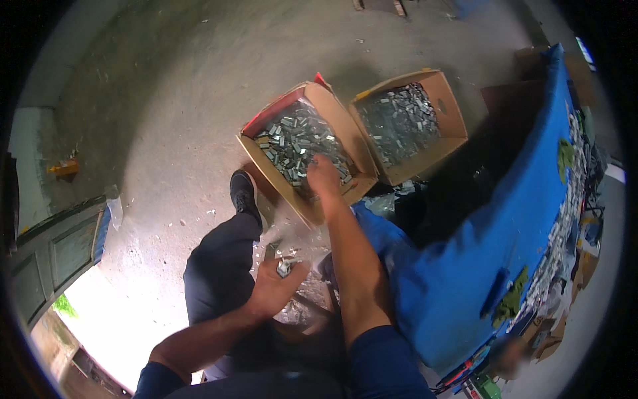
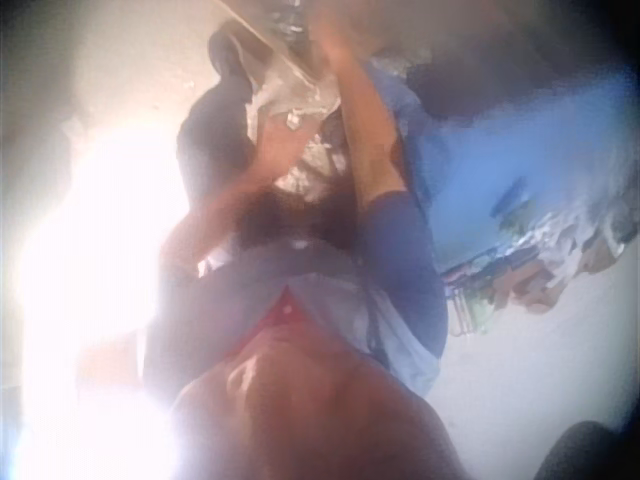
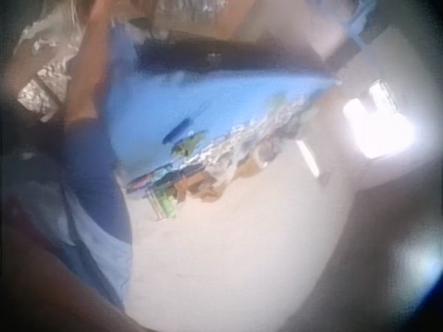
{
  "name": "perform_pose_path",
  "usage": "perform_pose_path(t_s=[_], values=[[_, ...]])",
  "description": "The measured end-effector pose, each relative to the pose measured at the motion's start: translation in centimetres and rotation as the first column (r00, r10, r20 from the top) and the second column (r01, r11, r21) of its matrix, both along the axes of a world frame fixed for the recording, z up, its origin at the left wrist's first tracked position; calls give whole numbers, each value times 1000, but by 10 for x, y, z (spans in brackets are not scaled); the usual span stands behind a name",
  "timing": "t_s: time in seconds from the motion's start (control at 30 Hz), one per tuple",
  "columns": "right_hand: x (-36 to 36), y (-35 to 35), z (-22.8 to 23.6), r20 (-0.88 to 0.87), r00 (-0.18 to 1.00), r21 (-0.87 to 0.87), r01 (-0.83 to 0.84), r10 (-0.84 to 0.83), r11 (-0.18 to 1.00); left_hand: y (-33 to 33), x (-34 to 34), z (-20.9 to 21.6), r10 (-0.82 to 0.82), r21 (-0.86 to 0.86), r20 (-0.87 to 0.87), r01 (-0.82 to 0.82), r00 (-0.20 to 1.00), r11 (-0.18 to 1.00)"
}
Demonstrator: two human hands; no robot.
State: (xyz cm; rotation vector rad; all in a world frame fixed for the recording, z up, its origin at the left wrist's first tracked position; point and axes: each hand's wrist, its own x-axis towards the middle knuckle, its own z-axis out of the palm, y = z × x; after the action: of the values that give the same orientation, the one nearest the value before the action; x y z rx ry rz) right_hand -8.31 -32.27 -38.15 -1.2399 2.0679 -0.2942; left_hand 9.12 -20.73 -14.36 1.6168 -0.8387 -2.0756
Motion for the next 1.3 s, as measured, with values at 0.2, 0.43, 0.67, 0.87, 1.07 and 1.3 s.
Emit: perform_pose_path(t_s=[0.2, 0.43, 0.67, 0.87, 1.07, 1.3], values=[[14, -72, -64, -57, 996, 0, -63, 63, 998, -17, 16, 16, 137, 228, -191, -92, 972, 969], [9, -135, -97, -181, 950, -1, -257, 253, 966, -22, 46, 8, -31, 299, -191, 88, 981, 950], [3, -182, -115, -265, 738, 321, -539, 621, 778, -23, 49, 13, -100, 129, -166, 122, 981, 984], [-6, -195, -153, -412, 667, 259, -568, 621, 781, -22, 40, 12, -72, 372, -256, 167, 964, 913], [2, -187, -168, -479, 689, 119, -563, 544, 818, -17, 28, 16, -52, 462, -252, 167, 966, 871], [37, -78, -117, -167, 949, -689, 81, -267, 720, -8, 18, 26, -69, 502, -249, 190, 966, 844]])
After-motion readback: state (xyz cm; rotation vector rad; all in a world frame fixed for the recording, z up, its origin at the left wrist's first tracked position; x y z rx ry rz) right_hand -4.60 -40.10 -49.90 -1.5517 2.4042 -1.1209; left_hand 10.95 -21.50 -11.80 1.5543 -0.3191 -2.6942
